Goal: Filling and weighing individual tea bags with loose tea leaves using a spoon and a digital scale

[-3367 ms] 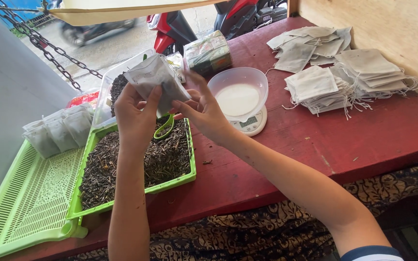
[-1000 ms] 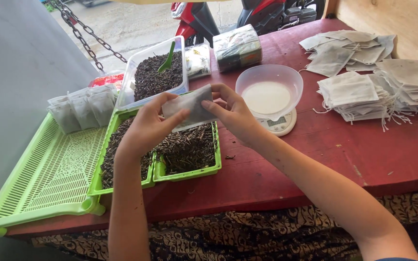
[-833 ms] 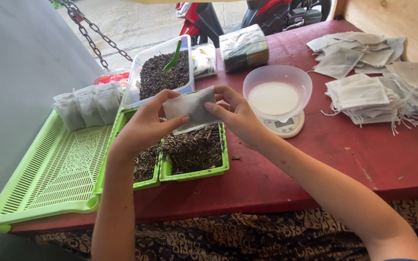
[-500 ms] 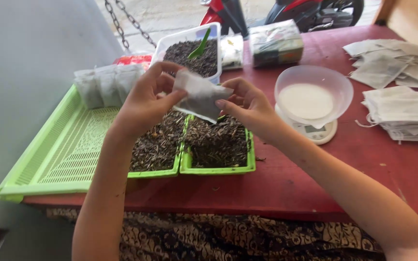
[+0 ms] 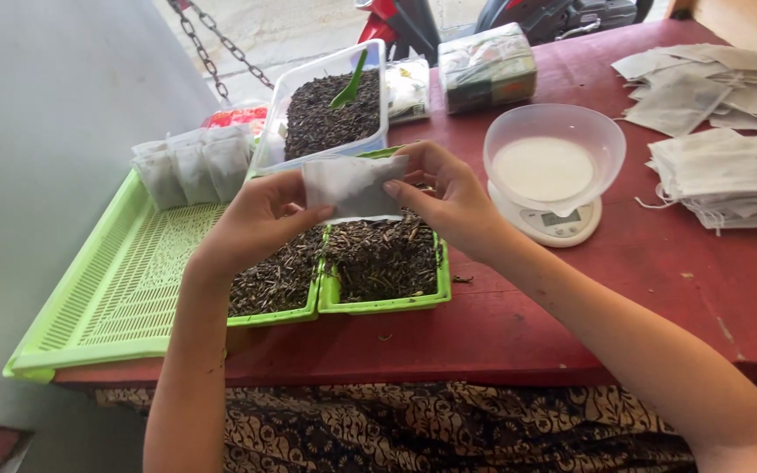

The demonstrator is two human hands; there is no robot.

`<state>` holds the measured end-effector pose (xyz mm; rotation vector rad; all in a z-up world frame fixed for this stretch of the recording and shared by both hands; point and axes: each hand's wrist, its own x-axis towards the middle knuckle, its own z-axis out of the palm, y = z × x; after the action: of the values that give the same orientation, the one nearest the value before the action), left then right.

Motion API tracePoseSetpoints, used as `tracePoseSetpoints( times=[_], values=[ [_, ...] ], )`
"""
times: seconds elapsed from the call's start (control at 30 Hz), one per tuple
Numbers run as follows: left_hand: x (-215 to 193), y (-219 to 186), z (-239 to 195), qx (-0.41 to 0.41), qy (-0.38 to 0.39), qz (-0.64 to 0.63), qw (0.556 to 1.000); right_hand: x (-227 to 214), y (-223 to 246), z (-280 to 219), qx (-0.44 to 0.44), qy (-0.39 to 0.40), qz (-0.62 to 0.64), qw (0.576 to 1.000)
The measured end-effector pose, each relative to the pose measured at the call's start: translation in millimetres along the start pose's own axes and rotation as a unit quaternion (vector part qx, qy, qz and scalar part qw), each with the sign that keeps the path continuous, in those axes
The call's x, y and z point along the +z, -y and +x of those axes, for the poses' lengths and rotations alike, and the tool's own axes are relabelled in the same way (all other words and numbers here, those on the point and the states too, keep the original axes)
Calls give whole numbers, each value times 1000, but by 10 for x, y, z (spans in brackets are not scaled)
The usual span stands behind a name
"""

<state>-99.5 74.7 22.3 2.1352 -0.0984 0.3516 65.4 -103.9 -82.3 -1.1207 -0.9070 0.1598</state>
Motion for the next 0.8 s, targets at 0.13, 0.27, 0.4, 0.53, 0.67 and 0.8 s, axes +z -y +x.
tracePoseSetpoints(
  times=[0.13,0.27,0.4,0.53,0.67,0.8],
  values=[
    [-49,309,10,2,-11,-2,1000,-28,17,-23,2,-6,-9,1000],
    [-88,473,9,44,-33,-15,998,-21,-11,-31,1,-6,-8,1000],
    [-46,574,27,61,-65,-57,994,-21,67,-61,-3,-9,-9,1000],
    [-46,480,-31,66,-83,-76,992,-2,77,-59,-1,-8,-14,1000],
    [-36,574,-40,63,-95,-79,990,-9,72,-69,-5,-16,-8,1000],
    [-69,804,33,73,-107,-80,988,-31,-33,-32,-5,-8,0,1000]
  ],
)
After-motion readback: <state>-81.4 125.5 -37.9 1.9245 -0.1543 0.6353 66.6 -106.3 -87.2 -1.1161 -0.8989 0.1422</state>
